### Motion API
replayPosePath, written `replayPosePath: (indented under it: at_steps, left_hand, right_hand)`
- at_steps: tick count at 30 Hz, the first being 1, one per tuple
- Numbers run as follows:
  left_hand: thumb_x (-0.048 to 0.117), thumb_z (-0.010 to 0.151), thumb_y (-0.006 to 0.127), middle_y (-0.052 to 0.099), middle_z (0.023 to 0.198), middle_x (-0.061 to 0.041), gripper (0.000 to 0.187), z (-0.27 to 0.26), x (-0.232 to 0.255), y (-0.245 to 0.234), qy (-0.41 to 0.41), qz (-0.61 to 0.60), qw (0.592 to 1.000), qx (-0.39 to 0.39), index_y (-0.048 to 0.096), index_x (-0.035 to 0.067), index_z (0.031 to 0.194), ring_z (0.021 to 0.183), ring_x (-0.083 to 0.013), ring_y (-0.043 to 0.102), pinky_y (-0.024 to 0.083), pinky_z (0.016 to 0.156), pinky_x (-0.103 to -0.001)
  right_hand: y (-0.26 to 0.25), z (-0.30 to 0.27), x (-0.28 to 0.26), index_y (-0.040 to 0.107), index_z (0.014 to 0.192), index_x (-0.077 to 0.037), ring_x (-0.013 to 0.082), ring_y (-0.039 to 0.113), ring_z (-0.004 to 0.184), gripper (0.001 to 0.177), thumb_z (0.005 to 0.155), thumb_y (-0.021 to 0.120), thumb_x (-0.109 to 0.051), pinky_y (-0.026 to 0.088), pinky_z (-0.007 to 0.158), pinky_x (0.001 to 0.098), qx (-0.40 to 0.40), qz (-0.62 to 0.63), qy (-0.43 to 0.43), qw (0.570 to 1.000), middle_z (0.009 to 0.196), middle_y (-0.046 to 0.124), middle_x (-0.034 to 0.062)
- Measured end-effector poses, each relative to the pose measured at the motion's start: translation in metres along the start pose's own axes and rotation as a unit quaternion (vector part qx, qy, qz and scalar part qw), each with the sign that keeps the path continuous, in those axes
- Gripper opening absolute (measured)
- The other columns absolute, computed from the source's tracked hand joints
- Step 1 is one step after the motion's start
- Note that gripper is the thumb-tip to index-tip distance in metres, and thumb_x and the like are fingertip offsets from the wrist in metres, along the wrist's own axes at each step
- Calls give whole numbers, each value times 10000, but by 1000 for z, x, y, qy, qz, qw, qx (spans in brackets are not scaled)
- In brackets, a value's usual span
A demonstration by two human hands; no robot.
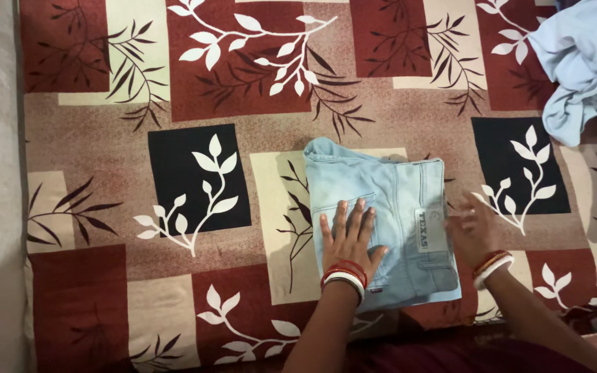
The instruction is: The person folds a pair of light blue jeans on a patterned bedspread. They smooth the fabric, fold the legs inward, and then fold the jeans into a compact rectangle. Finally, they place the folded jeans into an open suitcase.
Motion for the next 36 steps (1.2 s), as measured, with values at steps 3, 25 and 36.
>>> replayPosePath:
  at_steps: [3, 25, 36]
  left_hand:
    - [635, 918, 454, 106, 1690, -25, 834, 2, 5, 11, 29, -1, 999, -27, 206, 215, 1595, 1556, -303, 12, -64, 1195, -628]
    - [595, 945, 492, 214, 1712, -84, 754, -38, 24, 30, 190, -77, 976, -68, 352, 224, 1586, 1595, -275, 111, 60, 1238, -585]
    - [643, 958, 380, 167, 1725, -58, 671, -42, 28, 38, 216, -21, 974, -70, 352, 347, 1560, 1577, -276, 110, -13, 1235, -611]
  right_hand:
    - [6, -11, -60, 565, 1399, -76, 278, 627, 1206, 484, 935, 697, -113, 600, 959, 403, 35, 66, -188, 979, 1372, 587, 148]
    - [187, -11, -206, 296, 1585, -191, 192, 105, 1558, 691, 1008, 354, -568, -10, 1225, 561, -231, -341, -580, 703, 1683, 203, 16]
    - [199, 9, -228, 269, 1587, -265, 268, 65, 1554, 688, 993, 321, -609, -18, 1201, 631, -192, -413, -566, 687, 1680, 173, -51]
Point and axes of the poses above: each hand's wrist, its own z-axis towards the middle knuckle, its own y-axis out of the palm, x = y × z, the point moved 6 cm from there along z, towards the middle knuckle
